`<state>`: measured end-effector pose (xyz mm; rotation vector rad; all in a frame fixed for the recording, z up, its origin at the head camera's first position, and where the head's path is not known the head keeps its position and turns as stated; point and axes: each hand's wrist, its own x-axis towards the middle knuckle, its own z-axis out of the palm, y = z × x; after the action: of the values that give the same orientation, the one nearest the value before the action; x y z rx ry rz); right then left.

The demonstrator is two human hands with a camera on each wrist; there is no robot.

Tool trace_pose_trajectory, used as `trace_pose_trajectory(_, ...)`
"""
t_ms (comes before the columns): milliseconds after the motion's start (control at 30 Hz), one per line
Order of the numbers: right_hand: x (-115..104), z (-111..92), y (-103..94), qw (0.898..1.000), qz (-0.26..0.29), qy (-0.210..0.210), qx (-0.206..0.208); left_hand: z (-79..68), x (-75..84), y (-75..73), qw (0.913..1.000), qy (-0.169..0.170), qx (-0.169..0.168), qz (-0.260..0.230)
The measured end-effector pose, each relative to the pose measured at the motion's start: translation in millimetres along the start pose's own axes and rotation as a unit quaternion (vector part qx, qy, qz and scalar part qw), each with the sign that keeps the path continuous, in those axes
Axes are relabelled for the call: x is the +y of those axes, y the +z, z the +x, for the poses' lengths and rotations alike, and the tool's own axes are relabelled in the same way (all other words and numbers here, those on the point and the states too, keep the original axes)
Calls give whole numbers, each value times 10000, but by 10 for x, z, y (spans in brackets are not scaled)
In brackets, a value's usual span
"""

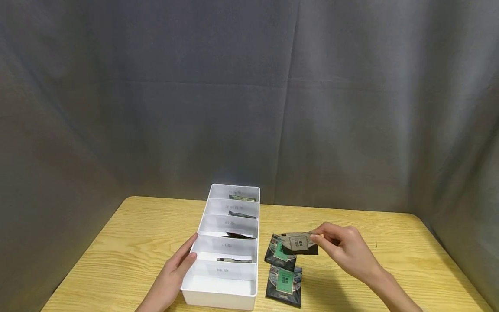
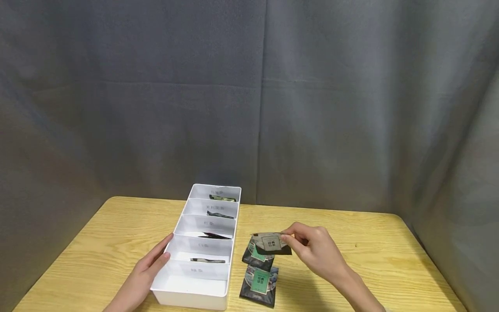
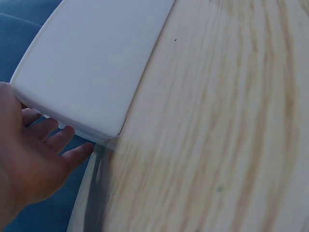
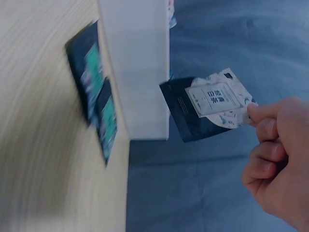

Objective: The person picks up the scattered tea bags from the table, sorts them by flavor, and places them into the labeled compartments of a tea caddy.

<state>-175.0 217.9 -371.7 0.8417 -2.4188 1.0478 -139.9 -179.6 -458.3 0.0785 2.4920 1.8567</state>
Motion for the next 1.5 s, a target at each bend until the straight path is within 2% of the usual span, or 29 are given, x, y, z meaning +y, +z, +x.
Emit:
trace_pose_trajectory(367,-382,287,290,9985,323,-434,56,-8,12,-5,10000,-43,8,-24)
trace_pose_trajectory(600,-520,403,499,9962,584,-649,14,-2,5,-2,10000,-5,13,36)
trace_pose_trajectory(867,-572,481,722,9921,925,-853,-18,3,18,3,10000,14,-10,68)
trace_pose_trajectory(1000,-588,509,822,9920,983,-793,-65,9,14,-4,9999,-17,4,118)
trace_pose_trajectory(1167,-565,506,977,9922,982,-750,-164,11,3,-6,10000,-24,-9,79)
trace_pose_trajectory(1400,-504,441,1186,9922,842,-868,-306,8,-6,-1,9998,193,10,3)
trace_pose_trajectory(1500,-482,405,1233,9936,695,-787,-409,3,-6,-3,9997,220,-15,-57)
